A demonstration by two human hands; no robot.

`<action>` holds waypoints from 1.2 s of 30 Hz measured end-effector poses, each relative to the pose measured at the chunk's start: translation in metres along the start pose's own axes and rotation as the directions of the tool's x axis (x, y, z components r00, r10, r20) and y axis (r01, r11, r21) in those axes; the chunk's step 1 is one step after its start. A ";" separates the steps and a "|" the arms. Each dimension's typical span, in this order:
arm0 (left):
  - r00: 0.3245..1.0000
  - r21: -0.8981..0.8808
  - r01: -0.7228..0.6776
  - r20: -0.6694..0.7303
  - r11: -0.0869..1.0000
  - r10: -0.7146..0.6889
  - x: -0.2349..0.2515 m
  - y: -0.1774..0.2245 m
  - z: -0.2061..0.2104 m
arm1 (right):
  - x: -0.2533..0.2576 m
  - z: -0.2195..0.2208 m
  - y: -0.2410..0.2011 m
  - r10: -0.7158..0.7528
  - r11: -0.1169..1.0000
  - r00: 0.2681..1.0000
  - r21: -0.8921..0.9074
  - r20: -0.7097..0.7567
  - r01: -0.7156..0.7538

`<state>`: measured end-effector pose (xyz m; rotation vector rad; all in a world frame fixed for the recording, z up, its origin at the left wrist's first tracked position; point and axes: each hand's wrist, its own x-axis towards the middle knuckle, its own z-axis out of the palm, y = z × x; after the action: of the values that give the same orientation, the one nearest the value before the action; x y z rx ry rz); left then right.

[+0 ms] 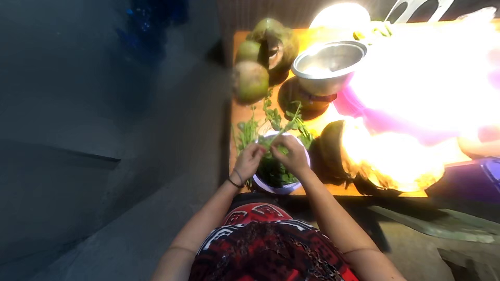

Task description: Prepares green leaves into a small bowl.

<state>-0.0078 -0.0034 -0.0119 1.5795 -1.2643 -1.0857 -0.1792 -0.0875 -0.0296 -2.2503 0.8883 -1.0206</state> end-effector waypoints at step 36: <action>0.999 0.204 -0.038 0.033 0.978 0.032 -0.008 0.016 0.003 | -0.004 0.010 -0.023 0.640 0.642 0.745 0.402 0.187 -0.653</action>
<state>-0.0166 0.0016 0.0037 1.6905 -1.4569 -0.9848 -0.1649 -0.0672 -0.0219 -1.3714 1.1864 -0.7369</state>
